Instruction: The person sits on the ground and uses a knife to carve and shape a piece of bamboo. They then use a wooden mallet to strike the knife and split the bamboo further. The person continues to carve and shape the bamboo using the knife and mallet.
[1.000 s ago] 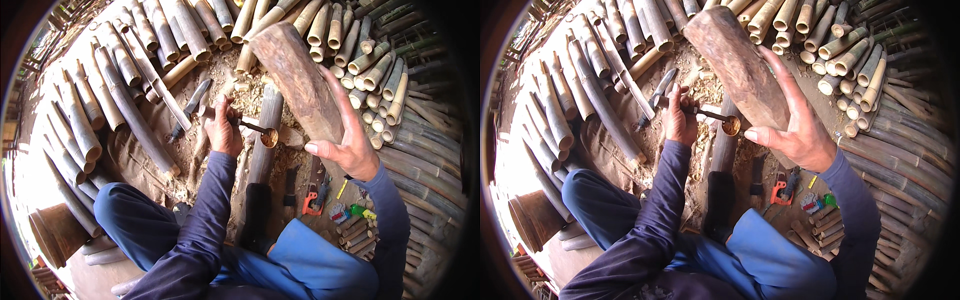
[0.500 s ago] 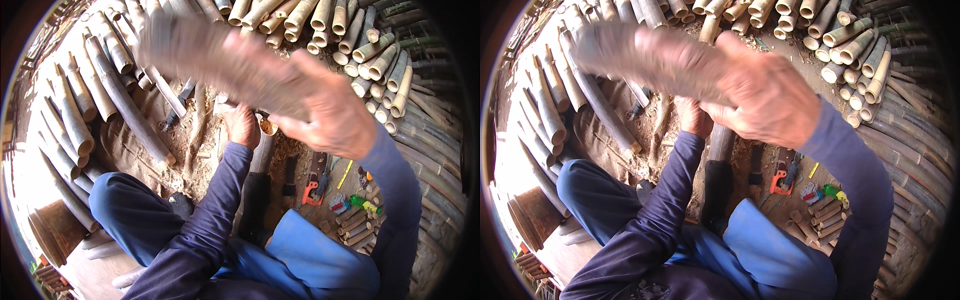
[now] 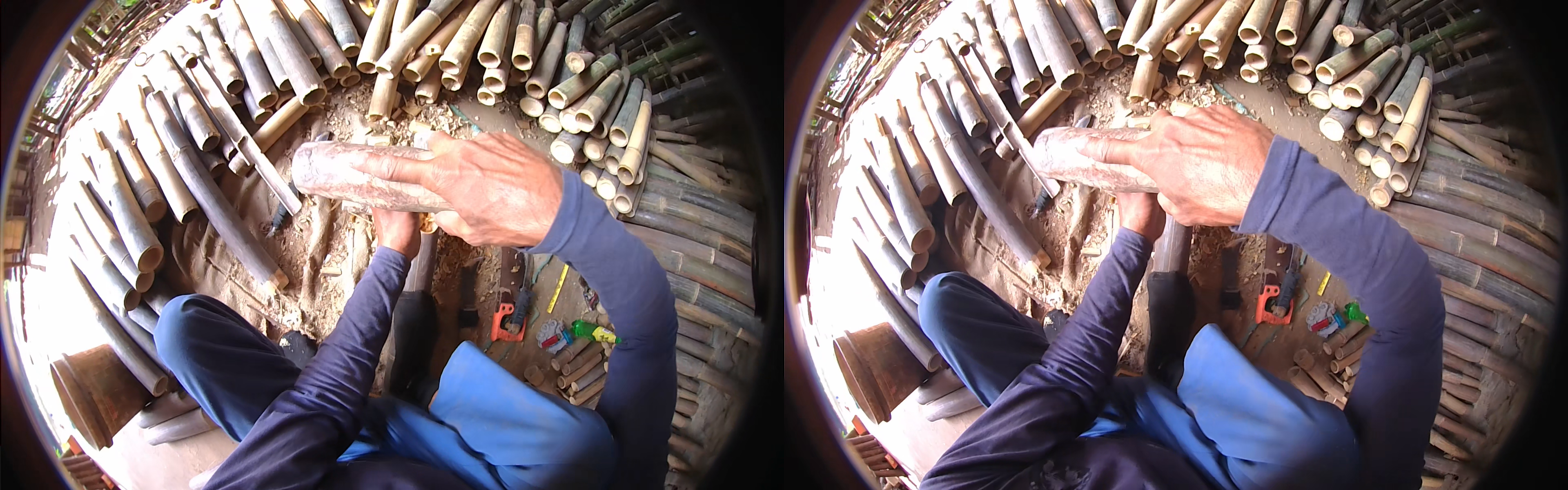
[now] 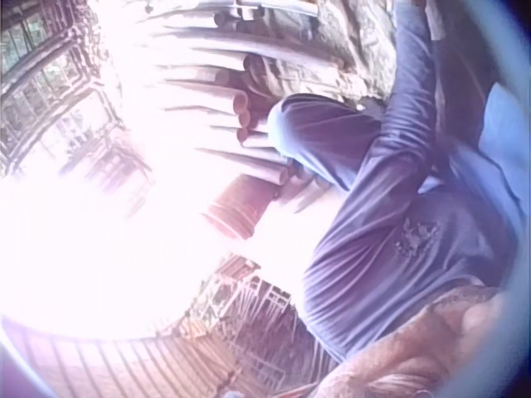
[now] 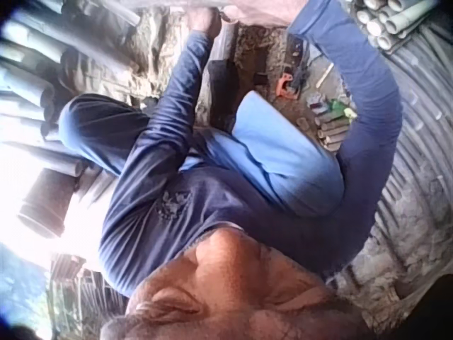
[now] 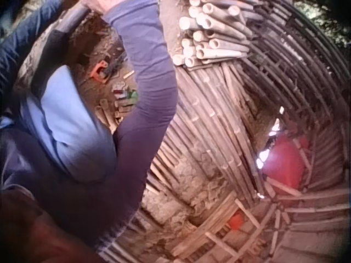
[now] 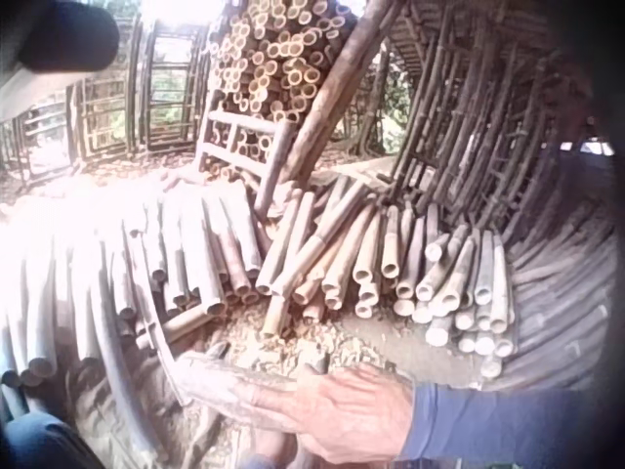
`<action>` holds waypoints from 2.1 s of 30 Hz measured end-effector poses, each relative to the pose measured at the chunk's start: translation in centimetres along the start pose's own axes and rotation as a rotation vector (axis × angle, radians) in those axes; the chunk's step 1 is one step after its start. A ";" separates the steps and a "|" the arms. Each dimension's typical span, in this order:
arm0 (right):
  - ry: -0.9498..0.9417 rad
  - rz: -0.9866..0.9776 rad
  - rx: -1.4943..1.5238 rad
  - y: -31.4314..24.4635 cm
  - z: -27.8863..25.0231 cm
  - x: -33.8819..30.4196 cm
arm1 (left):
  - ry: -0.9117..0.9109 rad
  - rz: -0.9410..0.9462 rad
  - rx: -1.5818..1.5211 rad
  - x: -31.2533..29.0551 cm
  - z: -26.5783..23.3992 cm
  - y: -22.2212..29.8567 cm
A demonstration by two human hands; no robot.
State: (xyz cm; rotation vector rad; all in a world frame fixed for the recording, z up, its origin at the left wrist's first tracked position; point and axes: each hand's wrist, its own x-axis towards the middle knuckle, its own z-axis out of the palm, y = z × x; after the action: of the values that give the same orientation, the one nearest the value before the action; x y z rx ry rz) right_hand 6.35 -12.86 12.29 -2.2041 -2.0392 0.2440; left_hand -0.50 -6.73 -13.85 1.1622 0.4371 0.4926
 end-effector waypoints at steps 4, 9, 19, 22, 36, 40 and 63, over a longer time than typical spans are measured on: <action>0.010 0.053 0.220 -2.3 -3.1 0.5 | 0.032 0.020 -0.047 -0.2 -0.7 -2.2; -0.047 0.154 0.175 -0.8 0.7 -1.3 | -0.081 0.264 0.561 -0.7 -0.9 -1.9; -0.009 0.283 0.431 -1.8 -2.0 -2.0 | 0.036 0.079 -0.028 -2.2 -2.0 5.1; -0.046 0.330 0.396 -1.9 -1.6 -1.5 | -0.031 0.215 0.181 -2.3 -2.8 4.6; 0.052 0.209 0.440 -2.7 -1.1 -0.5 | 0.033 0.150 0.069 -2.8 -1.8 0.3; -0.276 0.200 0.066 -2.4 -1.2 -0.1 | 0.072 -0.053 0.118 -3.0 -0.8 -1.8; -0.020 0.395 0.171 -1.3 1.2 -6.2 | -0.259 0.441 0.496 0.0 0.8 -0.2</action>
State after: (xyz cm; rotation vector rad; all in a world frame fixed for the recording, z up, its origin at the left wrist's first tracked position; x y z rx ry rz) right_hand 4.41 -18.91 11.59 -2.4775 -1.5078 0.4603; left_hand 0.03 -7.39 -13.76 1.7953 0.0688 0.6211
